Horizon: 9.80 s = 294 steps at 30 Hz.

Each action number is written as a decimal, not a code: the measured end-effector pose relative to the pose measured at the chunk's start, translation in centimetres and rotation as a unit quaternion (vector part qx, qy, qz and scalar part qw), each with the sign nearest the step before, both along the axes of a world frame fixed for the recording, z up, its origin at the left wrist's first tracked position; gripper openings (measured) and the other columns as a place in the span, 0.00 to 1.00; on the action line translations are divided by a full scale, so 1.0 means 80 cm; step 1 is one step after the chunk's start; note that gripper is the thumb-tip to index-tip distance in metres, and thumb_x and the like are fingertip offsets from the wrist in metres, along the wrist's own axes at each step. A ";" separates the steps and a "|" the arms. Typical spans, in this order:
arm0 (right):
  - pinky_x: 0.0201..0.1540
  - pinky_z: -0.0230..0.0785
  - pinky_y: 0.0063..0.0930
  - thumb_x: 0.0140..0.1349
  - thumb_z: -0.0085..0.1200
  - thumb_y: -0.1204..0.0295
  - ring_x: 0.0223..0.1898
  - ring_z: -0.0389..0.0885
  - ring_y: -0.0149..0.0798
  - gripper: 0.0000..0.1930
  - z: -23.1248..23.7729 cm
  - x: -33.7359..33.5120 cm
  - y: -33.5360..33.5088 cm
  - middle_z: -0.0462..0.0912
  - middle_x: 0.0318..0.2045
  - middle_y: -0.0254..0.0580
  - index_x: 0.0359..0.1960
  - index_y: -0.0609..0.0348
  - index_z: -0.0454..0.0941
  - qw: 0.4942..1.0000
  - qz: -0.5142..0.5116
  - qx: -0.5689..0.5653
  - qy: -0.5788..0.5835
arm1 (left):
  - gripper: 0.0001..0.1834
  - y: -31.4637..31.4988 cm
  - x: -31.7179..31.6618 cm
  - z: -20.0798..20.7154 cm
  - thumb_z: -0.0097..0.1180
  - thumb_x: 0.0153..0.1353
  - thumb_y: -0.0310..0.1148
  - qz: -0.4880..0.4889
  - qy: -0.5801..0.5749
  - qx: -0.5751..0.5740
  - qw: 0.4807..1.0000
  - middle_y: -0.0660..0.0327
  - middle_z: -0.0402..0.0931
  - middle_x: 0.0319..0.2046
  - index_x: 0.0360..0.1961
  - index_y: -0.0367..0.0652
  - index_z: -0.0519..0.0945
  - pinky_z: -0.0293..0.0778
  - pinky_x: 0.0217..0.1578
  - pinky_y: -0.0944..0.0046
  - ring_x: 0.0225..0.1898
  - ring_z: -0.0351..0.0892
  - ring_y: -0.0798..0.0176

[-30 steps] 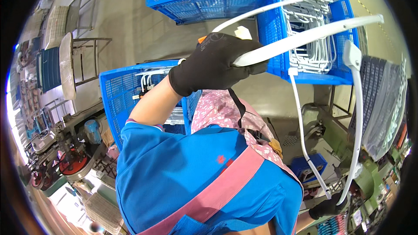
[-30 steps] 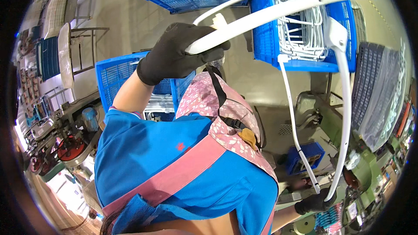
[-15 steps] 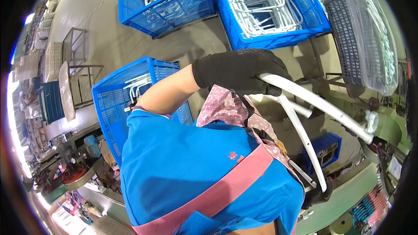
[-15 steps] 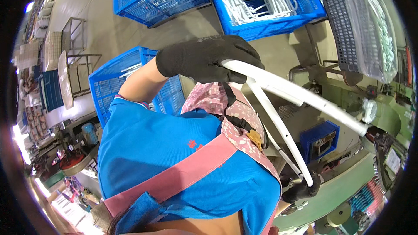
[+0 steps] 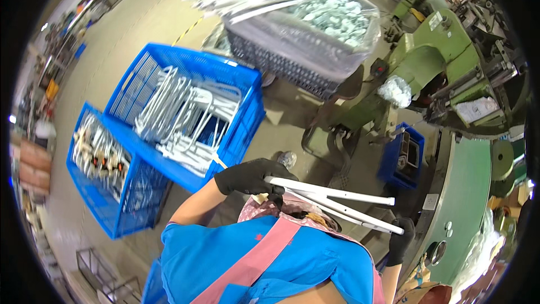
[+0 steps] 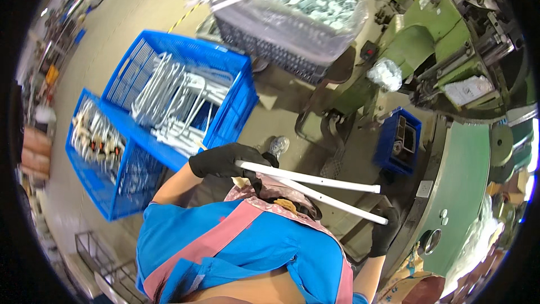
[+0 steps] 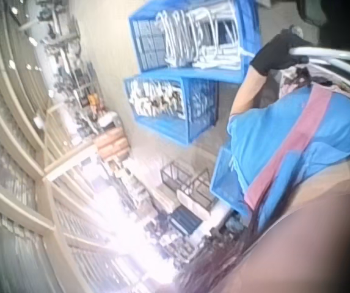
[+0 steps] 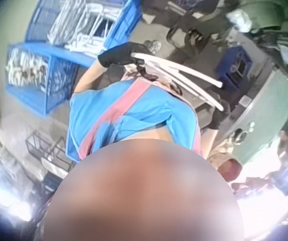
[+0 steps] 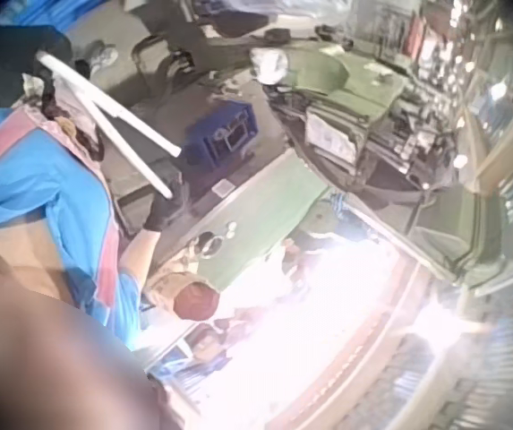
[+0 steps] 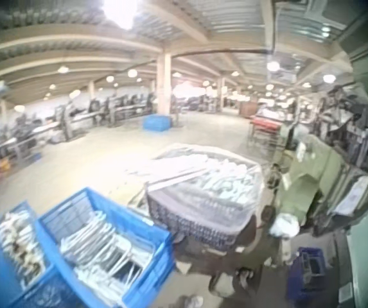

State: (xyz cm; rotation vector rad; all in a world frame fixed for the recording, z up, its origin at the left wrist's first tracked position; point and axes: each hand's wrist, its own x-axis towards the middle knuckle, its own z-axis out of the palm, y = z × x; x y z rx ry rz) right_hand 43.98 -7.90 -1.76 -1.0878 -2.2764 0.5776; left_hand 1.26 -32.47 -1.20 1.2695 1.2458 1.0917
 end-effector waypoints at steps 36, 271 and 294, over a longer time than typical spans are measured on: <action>0.29 0.71 0.39 0.41 0.55 0.72 0.30 0.78 0.45 0.06 0.039 -0.295 0.121 0.75 0.29 0.40 0.25 0.49 0.78 0.961 0.119 0.104 -0.227 | 0.13 0.531 -0.423 0.000 0.57 0.54 0.35 0.128 0.233 -0.015 0.964 0.56 0.81 0.35 0.38 0.40 0.81 0.71 0.44 0.64 0.39 0.78 0.59; 0.32 0.74 0.43 0.56 0.53 0.69 0.34 0.82 0.51 0.33 -0.007 -0.121 0.238 0.81 0.39 0.46 0.66 0.42 0.58 0.974 0.121 -0.014 -0.192 | 0.32 0.513 0.101 -0.041 0.63 0.52 0.43 -0.023 0.428 0.262 0.865 0.44 0.73 0.48 0.54 0.37 0.69 0.65 0.53 0.50 0.50 0.71 0.41; 0.33 0.74 0.39 0.50 0.60 0.65 0.32 0.81 0.48 0.12 -0.006 -0.129 0.198 0.81 0.31 0.40 0.38 0.47 0.79 0.974 -0.109 0.027 -0.198 | 0.40 0.475 0.046 -0.038 0.66 0.49 0.38 0.033 0.346 0.224 0.911 0.44 0.71 0.53 0.63 0.45 0.64 0.70 0.51 0.51 0.52 0.73 0.43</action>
